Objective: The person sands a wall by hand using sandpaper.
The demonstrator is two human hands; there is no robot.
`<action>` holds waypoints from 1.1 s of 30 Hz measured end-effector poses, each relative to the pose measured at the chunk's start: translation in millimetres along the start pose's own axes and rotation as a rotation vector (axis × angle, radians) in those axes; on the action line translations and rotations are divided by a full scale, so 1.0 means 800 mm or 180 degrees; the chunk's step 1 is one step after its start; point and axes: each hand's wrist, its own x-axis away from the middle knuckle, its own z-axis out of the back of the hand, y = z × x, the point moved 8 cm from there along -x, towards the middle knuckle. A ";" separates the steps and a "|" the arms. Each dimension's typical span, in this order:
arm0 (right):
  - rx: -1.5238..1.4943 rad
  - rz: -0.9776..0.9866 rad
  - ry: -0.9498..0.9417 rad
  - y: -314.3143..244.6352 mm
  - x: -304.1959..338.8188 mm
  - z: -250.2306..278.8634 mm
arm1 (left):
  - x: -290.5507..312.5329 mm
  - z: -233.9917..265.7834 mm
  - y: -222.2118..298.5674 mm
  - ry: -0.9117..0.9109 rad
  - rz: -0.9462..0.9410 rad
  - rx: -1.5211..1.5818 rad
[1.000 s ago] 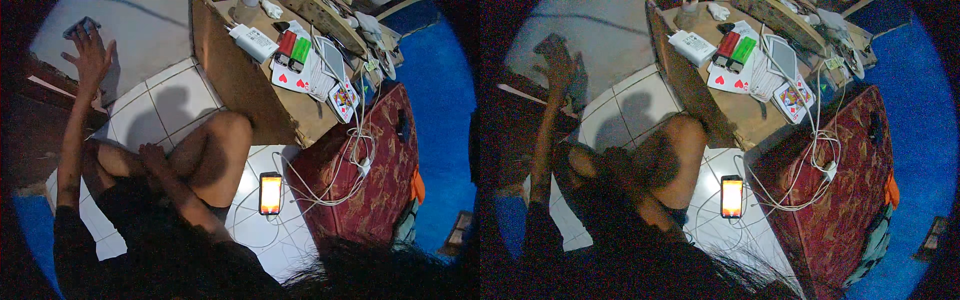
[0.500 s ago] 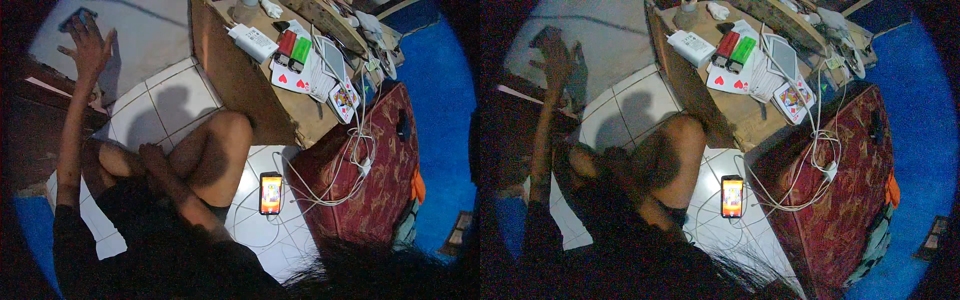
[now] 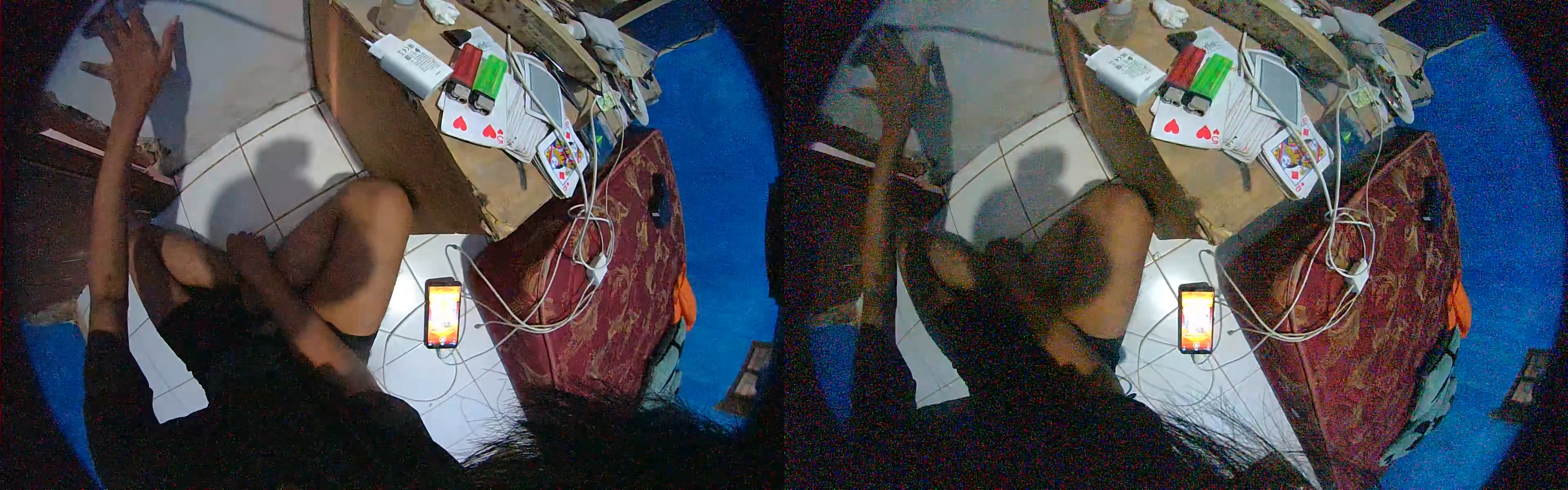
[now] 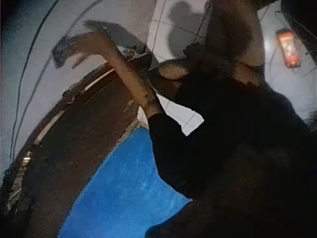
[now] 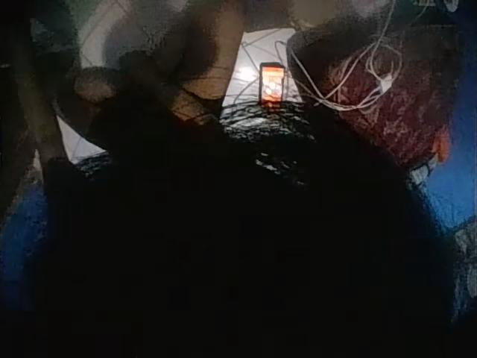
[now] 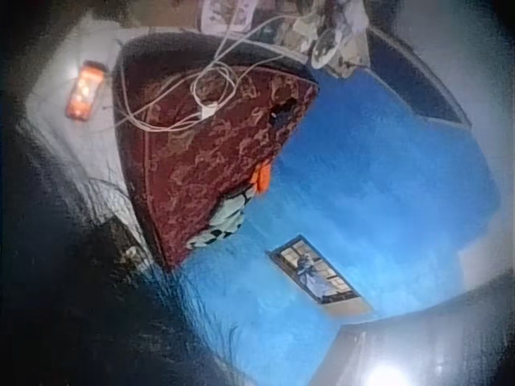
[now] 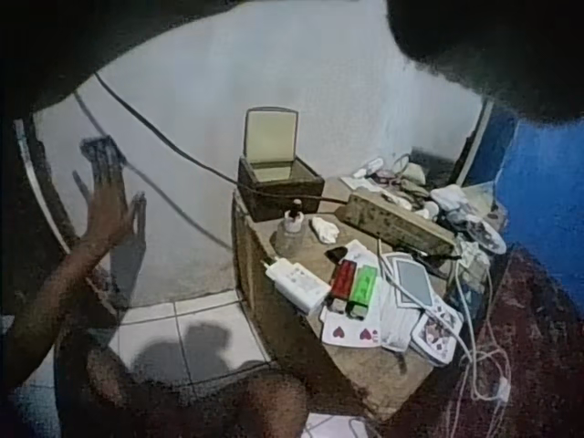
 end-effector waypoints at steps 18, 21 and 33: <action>0.1159 -0.0478 -0.0496 0.004 -0.002 0.000 | -0.017 -0.001 0.009 -0.0146 -0.0043 -0.0072; -0.0189 -0.0067 -0.0181 0.015 0.003 0.012 | 0.033 -0.011 0.029 -0.0236 -0.0131 0.0122; -0.0327 -0.0161 -0.0403 -0.007 -0.001 -0.001 | -0.002 0.010 -0.005 -0.0035 -0.0080 -0.0147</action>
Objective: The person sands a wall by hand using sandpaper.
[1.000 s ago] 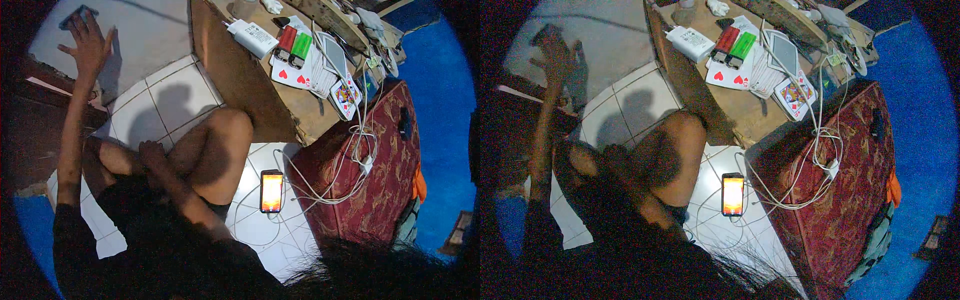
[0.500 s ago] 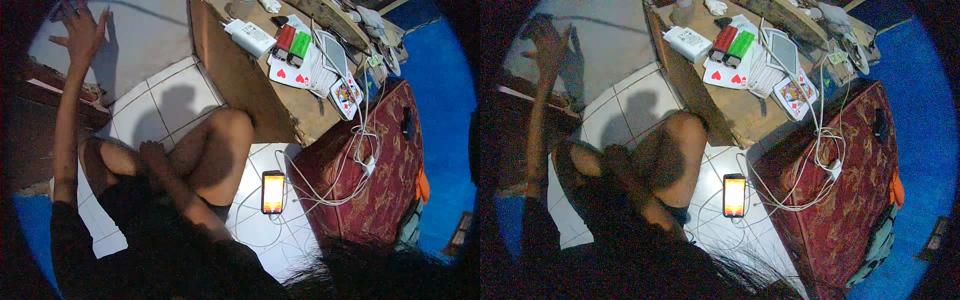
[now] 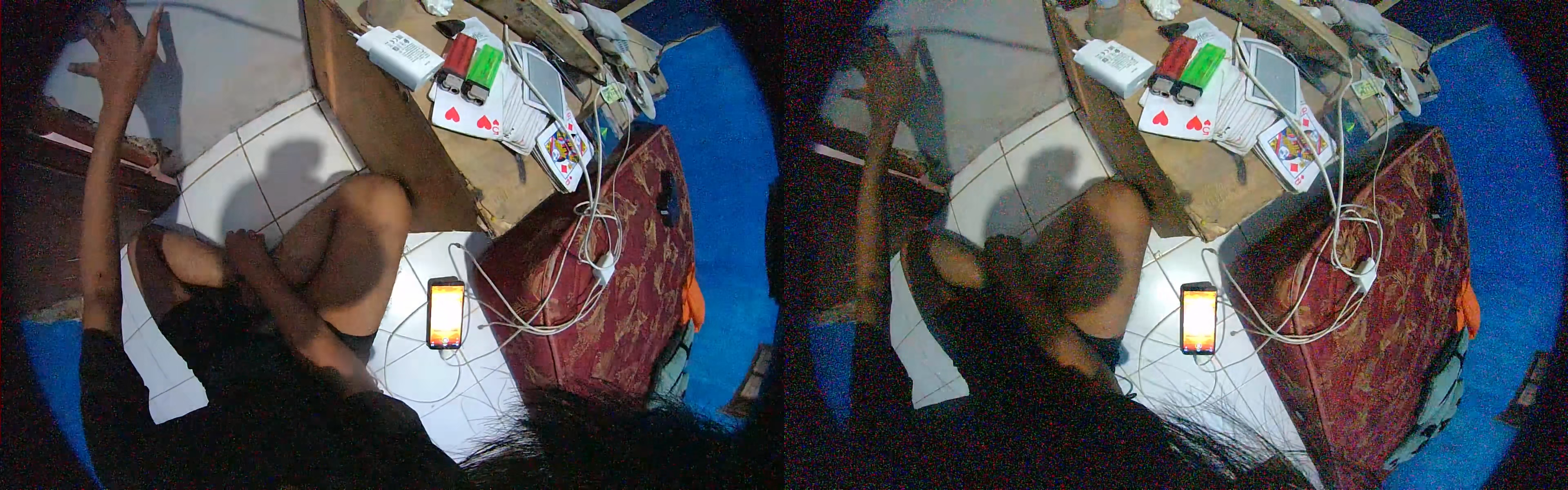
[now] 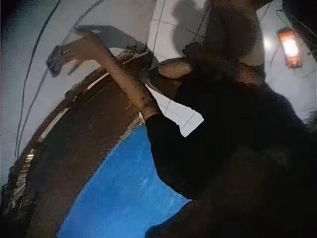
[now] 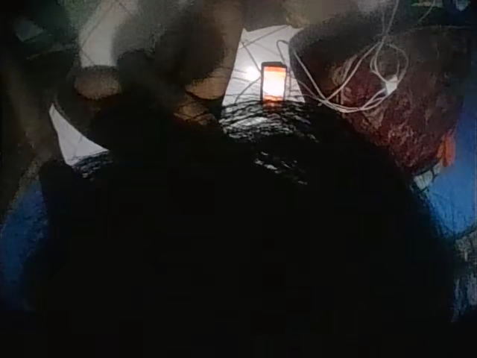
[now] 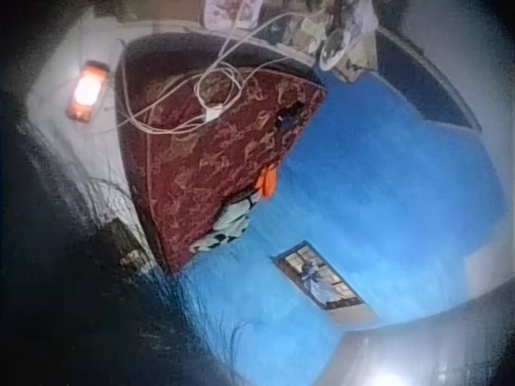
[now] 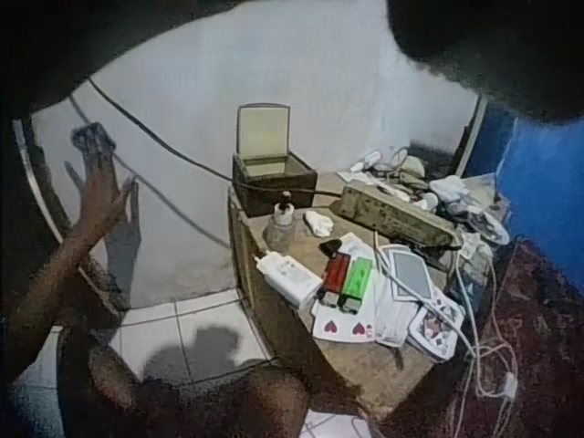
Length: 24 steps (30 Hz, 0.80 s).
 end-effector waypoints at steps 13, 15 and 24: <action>0.1231 0.0742 0.2368 0.012 0.046 0.001 | 0.030 -0.011 0.039 -0.0070 -0.0362 0.0375; 0.1083 0.0782 0.2347 0.035 0.038 0.013 | -0.029 -0.011 0.040 0.0003 -0.0208 0.0248; 0.0064 0.0179 0.0342 0.011 0.013 0.018 | 0.032 -0.001 0.033 -0.0174 -0.0120 0.0166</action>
